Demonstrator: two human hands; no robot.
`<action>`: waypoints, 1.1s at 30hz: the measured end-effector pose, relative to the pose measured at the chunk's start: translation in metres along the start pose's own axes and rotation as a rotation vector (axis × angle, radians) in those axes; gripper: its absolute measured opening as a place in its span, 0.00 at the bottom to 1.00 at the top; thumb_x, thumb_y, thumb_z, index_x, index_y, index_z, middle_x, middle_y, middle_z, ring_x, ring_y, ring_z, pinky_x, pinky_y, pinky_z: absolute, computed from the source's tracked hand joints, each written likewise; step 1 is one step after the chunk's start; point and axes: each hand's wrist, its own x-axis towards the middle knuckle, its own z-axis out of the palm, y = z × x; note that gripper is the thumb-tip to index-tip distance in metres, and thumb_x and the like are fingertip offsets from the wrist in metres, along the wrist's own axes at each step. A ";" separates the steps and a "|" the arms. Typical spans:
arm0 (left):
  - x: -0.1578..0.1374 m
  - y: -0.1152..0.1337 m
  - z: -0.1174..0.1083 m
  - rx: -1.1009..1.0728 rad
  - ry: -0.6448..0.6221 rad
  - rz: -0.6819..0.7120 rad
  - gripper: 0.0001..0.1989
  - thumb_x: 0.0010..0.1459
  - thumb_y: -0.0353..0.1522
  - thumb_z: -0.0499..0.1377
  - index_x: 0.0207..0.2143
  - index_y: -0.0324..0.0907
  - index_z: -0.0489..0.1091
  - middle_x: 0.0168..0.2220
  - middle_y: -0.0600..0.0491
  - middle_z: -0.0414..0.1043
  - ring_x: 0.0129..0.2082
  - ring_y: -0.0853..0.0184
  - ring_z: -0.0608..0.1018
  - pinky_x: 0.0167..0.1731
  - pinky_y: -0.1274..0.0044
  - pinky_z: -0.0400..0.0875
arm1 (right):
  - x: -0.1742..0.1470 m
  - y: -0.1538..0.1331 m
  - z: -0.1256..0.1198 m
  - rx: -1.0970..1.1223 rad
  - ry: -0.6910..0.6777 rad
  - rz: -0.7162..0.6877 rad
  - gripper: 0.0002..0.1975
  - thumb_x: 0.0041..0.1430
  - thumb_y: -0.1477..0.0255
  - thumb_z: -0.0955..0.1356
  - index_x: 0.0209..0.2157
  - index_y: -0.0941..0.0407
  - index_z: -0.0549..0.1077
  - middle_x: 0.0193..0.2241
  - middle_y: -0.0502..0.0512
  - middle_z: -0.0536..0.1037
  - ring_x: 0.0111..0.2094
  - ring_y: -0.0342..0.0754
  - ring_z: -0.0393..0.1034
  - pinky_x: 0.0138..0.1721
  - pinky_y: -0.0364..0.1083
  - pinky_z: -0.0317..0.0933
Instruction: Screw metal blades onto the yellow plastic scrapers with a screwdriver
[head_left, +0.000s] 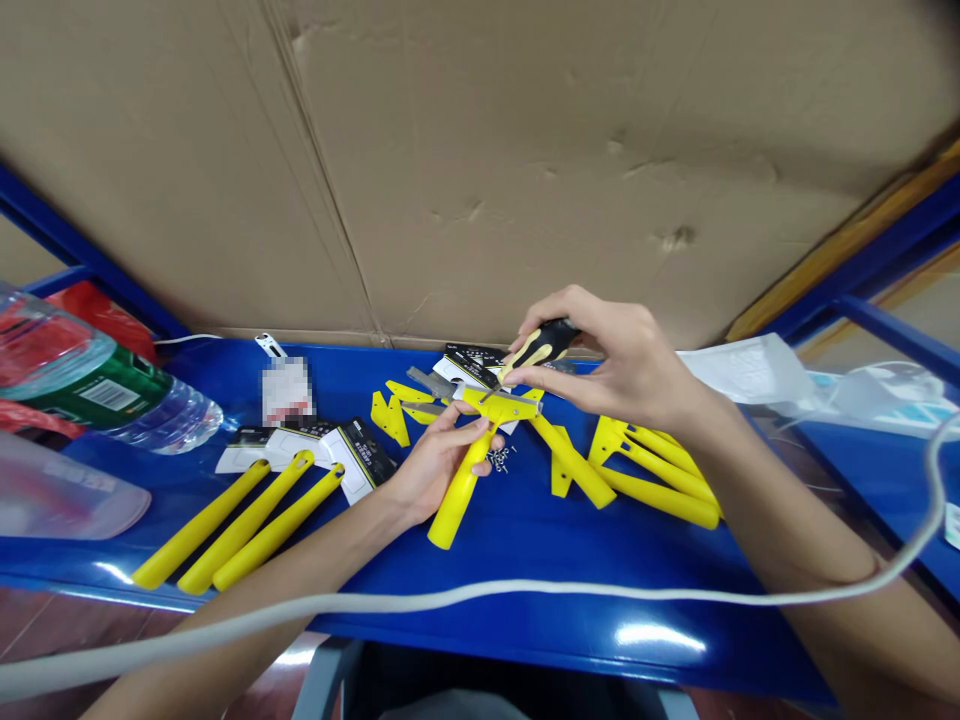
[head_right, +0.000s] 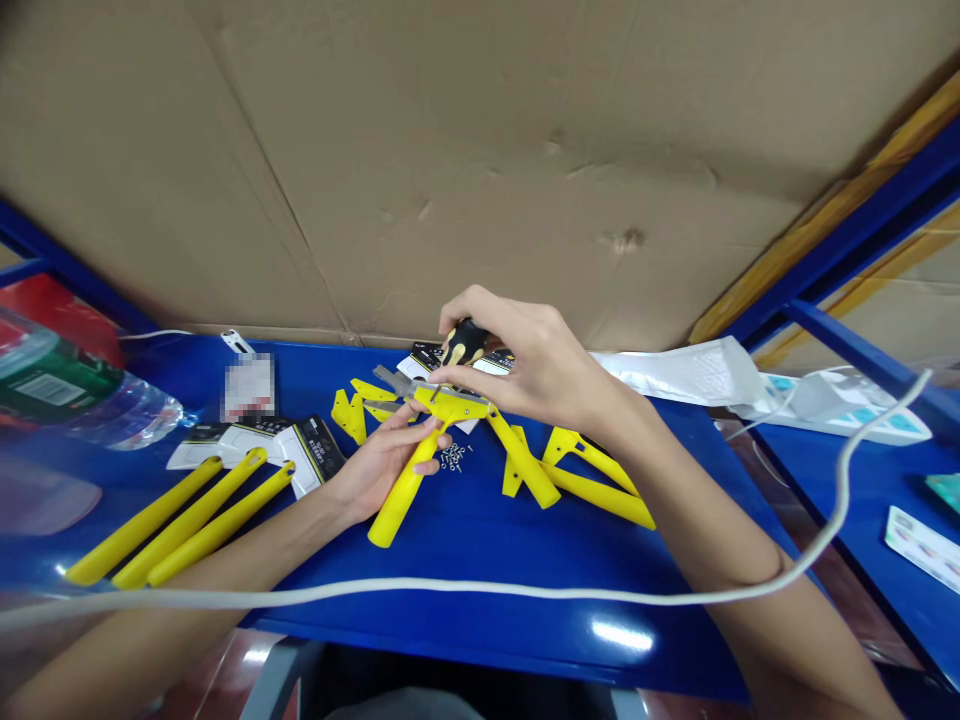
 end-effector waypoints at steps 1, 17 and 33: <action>0.000 0.000 0.001 0.001 0.002 0.000 0.21 0.57 0.28 0.75 0.43 0.44 0.66 0.43 0.52 0.73 0.36 0.69 0.79 0.22 0.83 0.64 | 0.000 0.000 0.000 -0.001 0.001 0.001 0.16 0.67 0.58 0.76 0.47 0.54 0.76 0.41 0.56 0.84 0.38 0.51 0.80 0.41 0.50 0.76; -0.001 0.000 0.000 0.000 0.025 -0.004 0.20 0.56 0.27 0.74 0.43 0.44 0.66 0.41 0.52 0.72 0.36 0.68 0.79 0.22 0.82 0.63 | 0.000 -0.002 0.000 -0.010 -0.004 0.014 0.16 0.68 0.55 0.75 0.46 0.53 0.77 0.40 0.55 0.84 0.38 0.51 0.80 0.41 0.50 0.75; 0.000 -0.002 -0.001 0.028 0.025 0.002 0.21 0.56 0.28 0.75 0.43 0.44 0.66 0.41 0.51 0.73 0.36 0.67 0.80 0.21 0.82 0.64 | 0.001 -0.003 0.004 -0.075 -0.020 -0.067 0.15 0.71 0.55 0.72 0.47 0.53 0.76 0.42 0.55 0.84 0.37 0.50 0.79 0.40 0.49 0.72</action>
